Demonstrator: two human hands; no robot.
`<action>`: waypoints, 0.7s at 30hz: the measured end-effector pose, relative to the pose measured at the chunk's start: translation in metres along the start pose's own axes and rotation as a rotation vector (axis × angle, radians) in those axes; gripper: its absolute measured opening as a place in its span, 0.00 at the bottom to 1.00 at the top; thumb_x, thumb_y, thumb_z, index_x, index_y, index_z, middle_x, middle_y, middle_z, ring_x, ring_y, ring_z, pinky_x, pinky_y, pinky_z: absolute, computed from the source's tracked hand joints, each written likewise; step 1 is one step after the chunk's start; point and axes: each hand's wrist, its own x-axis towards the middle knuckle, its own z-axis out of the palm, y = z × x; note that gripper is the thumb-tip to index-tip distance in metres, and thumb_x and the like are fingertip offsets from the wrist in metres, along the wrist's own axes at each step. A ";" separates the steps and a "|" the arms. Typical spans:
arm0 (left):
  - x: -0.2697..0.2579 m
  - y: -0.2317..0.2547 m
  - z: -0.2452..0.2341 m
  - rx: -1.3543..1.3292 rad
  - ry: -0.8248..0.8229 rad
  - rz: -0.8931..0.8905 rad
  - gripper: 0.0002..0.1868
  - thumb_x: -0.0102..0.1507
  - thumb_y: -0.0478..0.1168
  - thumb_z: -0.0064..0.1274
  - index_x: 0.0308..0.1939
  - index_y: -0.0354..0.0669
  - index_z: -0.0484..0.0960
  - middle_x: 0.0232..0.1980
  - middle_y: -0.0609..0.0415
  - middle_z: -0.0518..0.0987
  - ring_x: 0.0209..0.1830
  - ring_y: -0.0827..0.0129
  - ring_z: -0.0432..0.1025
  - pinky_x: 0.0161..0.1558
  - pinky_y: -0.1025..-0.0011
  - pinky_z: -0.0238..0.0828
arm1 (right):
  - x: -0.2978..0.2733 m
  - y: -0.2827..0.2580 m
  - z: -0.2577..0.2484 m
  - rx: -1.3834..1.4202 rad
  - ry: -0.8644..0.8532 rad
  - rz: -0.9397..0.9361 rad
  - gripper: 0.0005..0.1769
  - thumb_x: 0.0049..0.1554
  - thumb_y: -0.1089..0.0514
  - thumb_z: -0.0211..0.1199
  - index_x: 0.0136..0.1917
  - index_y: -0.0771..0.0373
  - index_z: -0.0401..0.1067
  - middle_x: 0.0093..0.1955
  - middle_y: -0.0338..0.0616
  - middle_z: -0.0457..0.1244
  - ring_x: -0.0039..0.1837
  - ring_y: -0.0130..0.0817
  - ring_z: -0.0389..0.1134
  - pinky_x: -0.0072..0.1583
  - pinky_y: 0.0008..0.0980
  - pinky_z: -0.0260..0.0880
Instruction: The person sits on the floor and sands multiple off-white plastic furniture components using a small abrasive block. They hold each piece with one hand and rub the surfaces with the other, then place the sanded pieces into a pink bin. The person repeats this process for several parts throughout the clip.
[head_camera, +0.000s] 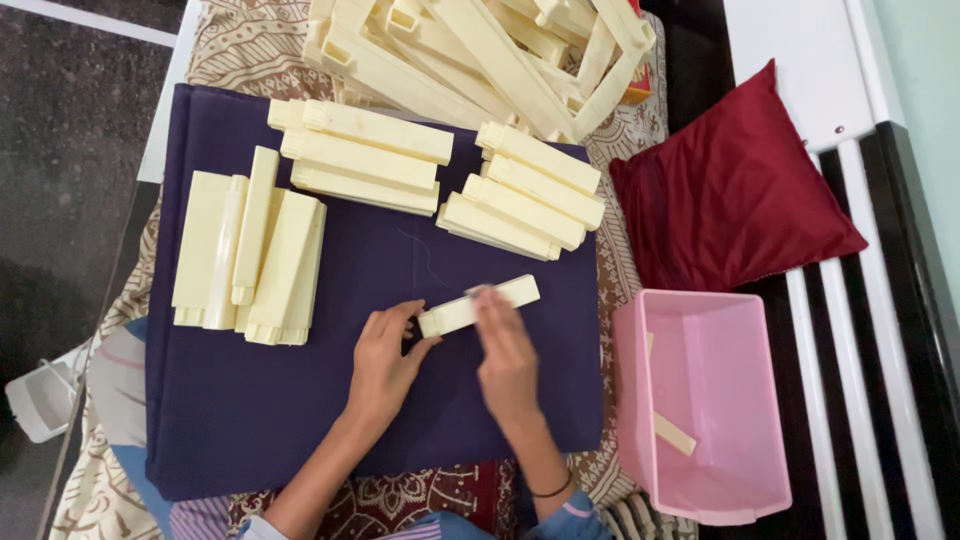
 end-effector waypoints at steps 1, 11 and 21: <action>0.000 0.001 -0.001 0.007 -0.006 0.006 0.26 0.52 0.34 0.69 0.54 0.37 0.81 0.47 0.49 0.82 0.42 0.58 0.75 0.46 0.65 0.75 | 0.001 0.006 -0.003 -0.023 0.015 0.058 0.32 0.55 0.82 0.50 0.71 0.71 0.69 0.73 0.55 0.63 0.77 0.51 0.63 0.77 0.49 0.64; -0.001 -0.004 0.000 0.132 -0.011 0.149 0.25 0.52 0.30 0.63 0.55 0.36 0.81 0.56 0.45 0.79 0.51 0.51 0.73 0.53 0.60 0.73 | -0.002 -0.048 0.003 0.080 -0.095 -0.049 0.27 0.55 0.75 0.55 0.68 0.72 0.69 0.71 0.57 0.64 0.74 0.51 0.65 0.76 0.44 0.64; 0.000 0.007 -0.005 0.130 -0.066 0.167 0.23 0.59 0.39 0.63 0.57 0.35 0.81 0.53 0.45 0.79 0.47 0.53 0.72 0.49 0.61 0.71 | 0.012 0.025 -0.023 -0.047 0.098 0.293 0.35 0.55 0.83 0.45 0.73 0.69 0.67 0.75 0.56 0.61 0.78 0.52 0.60 0.78 0.47 0.60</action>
